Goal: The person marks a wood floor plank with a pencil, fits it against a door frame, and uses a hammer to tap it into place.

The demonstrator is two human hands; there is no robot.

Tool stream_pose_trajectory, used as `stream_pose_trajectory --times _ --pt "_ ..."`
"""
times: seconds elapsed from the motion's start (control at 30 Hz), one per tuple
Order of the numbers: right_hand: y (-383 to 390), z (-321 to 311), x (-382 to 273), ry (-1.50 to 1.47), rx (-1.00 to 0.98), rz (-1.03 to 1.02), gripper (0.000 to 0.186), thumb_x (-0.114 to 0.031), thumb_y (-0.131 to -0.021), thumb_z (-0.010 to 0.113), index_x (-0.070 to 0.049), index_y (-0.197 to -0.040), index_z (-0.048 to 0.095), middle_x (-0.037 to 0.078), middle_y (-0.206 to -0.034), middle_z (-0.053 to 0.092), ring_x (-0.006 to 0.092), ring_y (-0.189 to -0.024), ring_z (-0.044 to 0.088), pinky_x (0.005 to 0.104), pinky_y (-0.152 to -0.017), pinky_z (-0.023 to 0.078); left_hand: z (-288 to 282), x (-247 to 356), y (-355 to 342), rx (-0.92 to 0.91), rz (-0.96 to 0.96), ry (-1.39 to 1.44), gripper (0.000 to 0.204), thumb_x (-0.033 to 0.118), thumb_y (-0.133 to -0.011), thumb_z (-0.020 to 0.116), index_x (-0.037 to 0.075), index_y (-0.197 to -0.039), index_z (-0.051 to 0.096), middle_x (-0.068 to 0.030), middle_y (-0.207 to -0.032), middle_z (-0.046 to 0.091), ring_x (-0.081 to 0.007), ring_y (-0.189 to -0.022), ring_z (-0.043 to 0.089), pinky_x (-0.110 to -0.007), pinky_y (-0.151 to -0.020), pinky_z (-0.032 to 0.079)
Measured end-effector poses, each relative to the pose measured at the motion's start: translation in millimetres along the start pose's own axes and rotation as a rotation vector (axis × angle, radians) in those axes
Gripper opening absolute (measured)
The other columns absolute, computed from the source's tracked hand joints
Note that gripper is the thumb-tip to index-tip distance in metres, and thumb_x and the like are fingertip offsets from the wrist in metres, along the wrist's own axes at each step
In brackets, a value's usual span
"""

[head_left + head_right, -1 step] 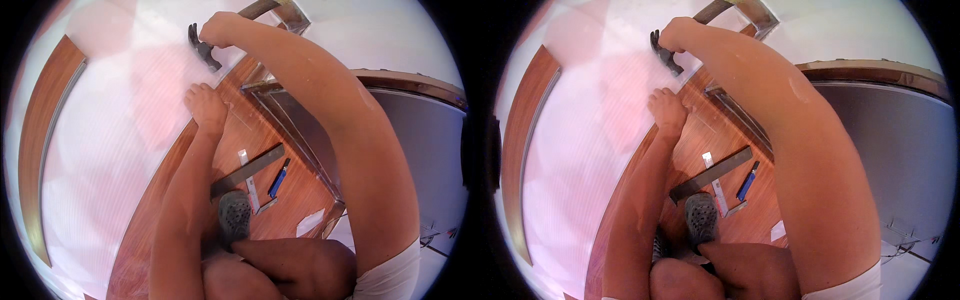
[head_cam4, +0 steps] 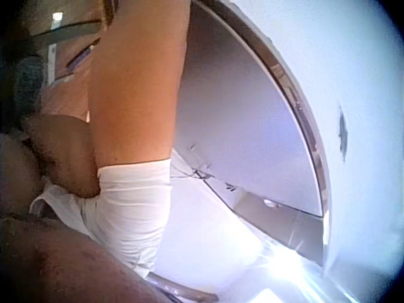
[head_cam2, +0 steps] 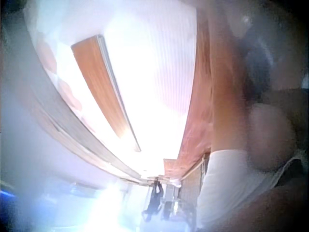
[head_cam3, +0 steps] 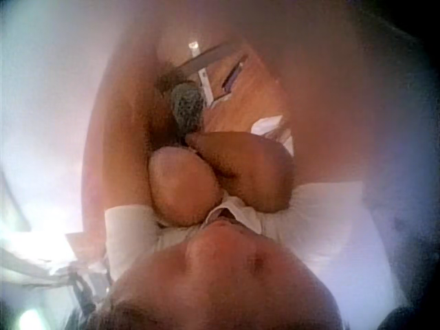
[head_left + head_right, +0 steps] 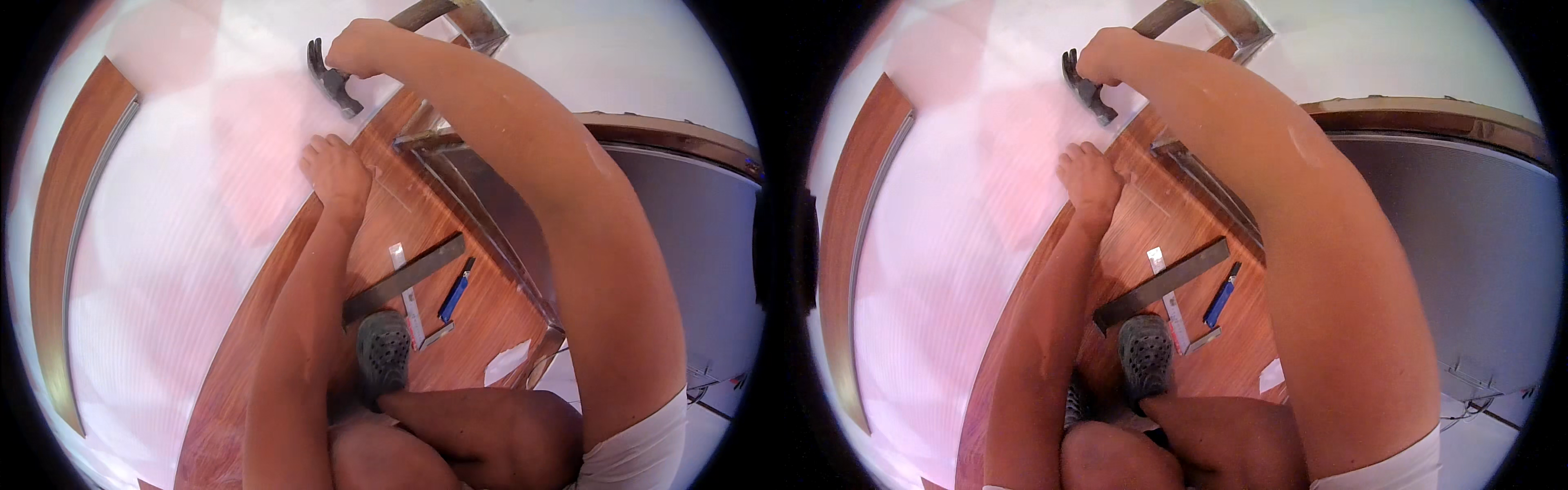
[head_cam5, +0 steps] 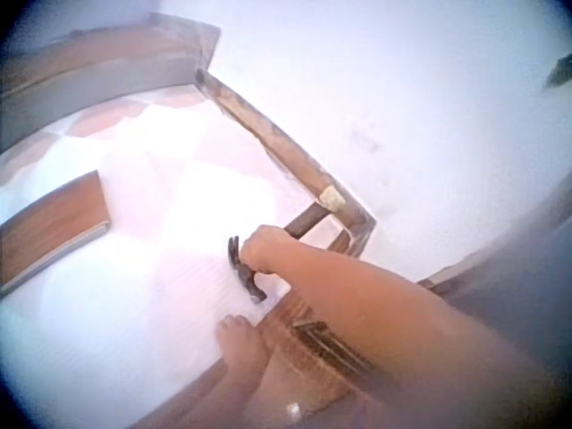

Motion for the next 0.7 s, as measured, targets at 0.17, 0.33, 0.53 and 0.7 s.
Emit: stream_pose_trajectory --times 0.17,0.33,0.53,0.7 --pt "4 20 2 -0.060 0.100 -0.092 0.021 -0.010 -0.085 0.072 -0.015 -0.106 0.072 0.008 -0.096 0.076 0.0330 -0.095 0.074 0.0459 -0.080 0.060 3 2 -1 0.033 0.013 -0.005 0.077 0.057 -0.061 0.092 0.003 -0.108 0.064 -0.0114 -0.111 0.058 -0.0298 -0.107 0.055 -0.044 -0.092 0.044" --pt "2 14 -5 0.009 0.154 -0.210 0.024 -0.012 -0.083 0.075 -0.015 -0.106 0.072 0.008 -0.095 0.076 0.0340 -0.094 0.075 0.0450 -0.078 0.060 2 -2 -1 0.027 0.013 -0.010 0.073 0.055 -0.064 0.091 0.004 -0.107 0.064 -0.0112 -0.110 0.058 -0.0289 -0.107 0.054 -0.044 -0.095 0.042" --pt "2 26 4 -0.069 0.174 -0.152 0.023 -0.015 -0.083 0.073 -0.011 -0.106 0.077 0.011 -0.101 0.078 0.0308 -0.094 0.075 0.0436 -0.077 0.060 7 3 0 0.066 0.033 -0.025 0.071 0.054 -0.064 0.092 0.003 -0.107 0.064 -0.0126 -0.112 0.059 -0.0315 -0.108 0.056 -0.045 -0.096 0.042" --pt "10 15 -1 -0.088 0.198 -0.131 0.022 -0.016 -0.084 0.072 -0.010 -0.106 0.075 0.012 -0.098 0.077 0.0314 -0.092 0.075 0.0443 -0.077 0.060 12 0 -1 0.084 0.055 0.026 0.074 0.055 -0.062 0.092 0.003 -0.106 0.065 -0.0126 -0.112 0.060 -0.0317 -0.108 0.057 -0.046 -0.092 0.045"
Point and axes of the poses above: each hand's wrist, its own y-axis away from the middle knuckle, its own z-axis out of the palm, x = y × z, the point moved 2 cm from there along -y, towards the middle knuckle
